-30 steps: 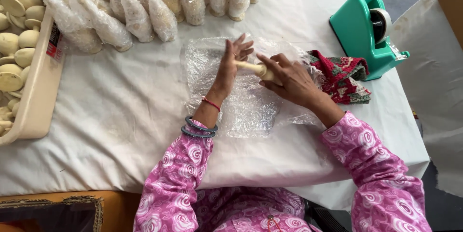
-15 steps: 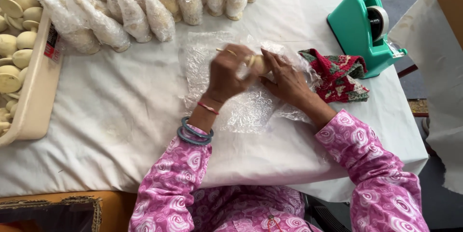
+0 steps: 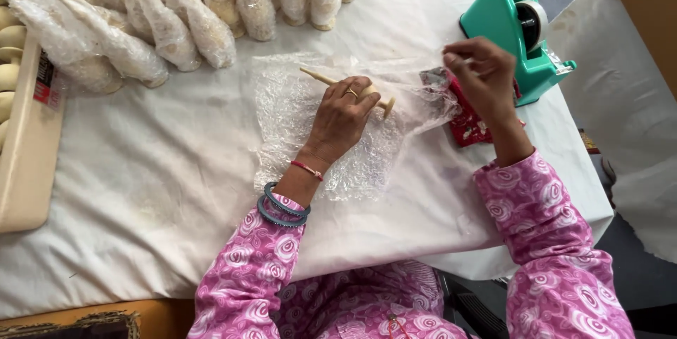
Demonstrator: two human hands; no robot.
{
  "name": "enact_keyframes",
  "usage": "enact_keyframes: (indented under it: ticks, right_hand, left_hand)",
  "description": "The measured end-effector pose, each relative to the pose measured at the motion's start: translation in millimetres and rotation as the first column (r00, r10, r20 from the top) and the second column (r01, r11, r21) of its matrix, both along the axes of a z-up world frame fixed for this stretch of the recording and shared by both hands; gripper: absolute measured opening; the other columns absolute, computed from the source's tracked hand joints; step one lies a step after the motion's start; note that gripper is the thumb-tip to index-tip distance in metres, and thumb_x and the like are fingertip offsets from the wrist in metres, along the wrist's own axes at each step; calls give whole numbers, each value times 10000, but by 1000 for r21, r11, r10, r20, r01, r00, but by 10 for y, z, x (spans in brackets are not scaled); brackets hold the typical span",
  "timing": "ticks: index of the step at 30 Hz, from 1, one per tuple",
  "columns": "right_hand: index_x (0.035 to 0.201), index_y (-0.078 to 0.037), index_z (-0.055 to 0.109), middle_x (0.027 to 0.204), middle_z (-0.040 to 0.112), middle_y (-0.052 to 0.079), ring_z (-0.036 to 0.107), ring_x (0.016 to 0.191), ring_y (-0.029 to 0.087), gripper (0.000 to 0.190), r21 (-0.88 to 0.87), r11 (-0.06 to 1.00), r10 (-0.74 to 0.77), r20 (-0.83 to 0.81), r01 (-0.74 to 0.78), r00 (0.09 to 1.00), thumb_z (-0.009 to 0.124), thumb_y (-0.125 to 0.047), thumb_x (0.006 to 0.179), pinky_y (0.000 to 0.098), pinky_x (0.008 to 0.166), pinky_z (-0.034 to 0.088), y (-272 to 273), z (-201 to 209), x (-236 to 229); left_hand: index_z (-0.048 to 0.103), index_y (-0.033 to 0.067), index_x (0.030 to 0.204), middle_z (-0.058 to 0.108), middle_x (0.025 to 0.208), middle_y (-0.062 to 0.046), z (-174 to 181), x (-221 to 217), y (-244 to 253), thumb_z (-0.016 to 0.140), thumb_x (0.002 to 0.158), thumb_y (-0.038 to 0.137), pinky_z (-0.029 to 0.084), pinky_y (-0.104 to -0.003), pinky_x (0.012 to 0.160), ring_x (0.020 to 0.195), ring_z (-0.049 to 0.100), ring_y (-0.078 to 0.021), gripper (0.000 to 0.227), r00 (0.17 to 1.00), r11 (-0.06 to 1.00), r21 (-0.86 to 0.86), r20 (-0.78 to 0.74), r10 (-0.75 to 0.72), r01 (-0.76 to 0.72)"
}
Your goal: The person wipes a small wooden object with a cloth, then wraps it in bubble wrap. They secure the bubble wrap using tape from a dispenser and place the wrapped item on the table with other wrapped objects.
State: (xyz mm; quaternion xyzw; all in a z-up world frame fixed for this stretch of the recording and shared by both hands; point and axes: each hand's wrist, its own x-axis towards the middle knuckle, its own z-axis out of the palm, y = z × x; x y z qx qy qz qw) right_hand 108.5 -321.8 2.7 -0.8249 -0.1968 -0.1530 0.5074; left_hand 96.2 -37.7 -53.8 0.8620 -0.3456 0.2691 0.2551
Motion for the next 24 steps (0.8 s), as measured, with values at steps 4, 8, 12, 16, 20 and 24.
enact_keyframes:
  ticks: [4,8,12,16,20,24]
  right_hand:
    - [1108,-9,753,1052,735,85,689,896,101,101,107,992,-67,63,60,996,751,-105,1076,229,741,559,-231,19,46]
    - [1066,-39,755,944,750,58,692,764,76,128,269,922,317,-108,-279,942,766,-164,1036,236,694,572,-252,281,-78]
    - [1084,-52,745,987,757,60,713,823,90,172,267,863,480,-164,-429,862,782,-199,1002,254,748,602,-199,307,-123]
    - [1361,-50,597,1338,607,126,598,1226,214,577,-104,891,432,-102,-442,896,828,-213,858,347,1004,544,-22,431,-138]
    - [1484,-40,498,1408,528,158,546,1249,294,913,-428,837,256,-246,-342,935,903,-131,671,389,953,545,377,581,-273]
    - [1357,-19,602,1272,635,141,647,1067,267,703,-498,839,105,-248,-219,963,789,47,683,364,815,597,157,197,-90]
  left_hand:
    - [730,111,1172,635,1293,-117,-59,38,9,728,896,58,464,-448,1087,1294,574,-299,281,1000,1000,-20,-24,-2,2]
    - [731,131,1203,659,1266,-147,-97,57,11,721,904,60,458,-450,1104,1309,569,-305,307,1000,1000,-19,-25,10,-11]
    - [729,135,1199,672,1267,-141,-98,55,16,717,911,68,454,-454,1111,1312,570,-306,296,999,1000,-29,-39,2,-3]
    - [737,123,1192,671,1264,-147,-68,44,2,710,910,67,457,-458,1112,1302,575,-312,288,998,1000,-25,-57,-8,7]
    - [741,129,1196,666,1266,-153,-123,66,-2,708,926,78,468,-455,1115,1298,579,-308,277,1000,1000,-7,-24,7,-7]
    - [744,136,1195,667,1263,-131,-95,47,8,702,929,69,477,-452,1111,1296,584,-292,277,1000,1000,17,-8,10,-10]
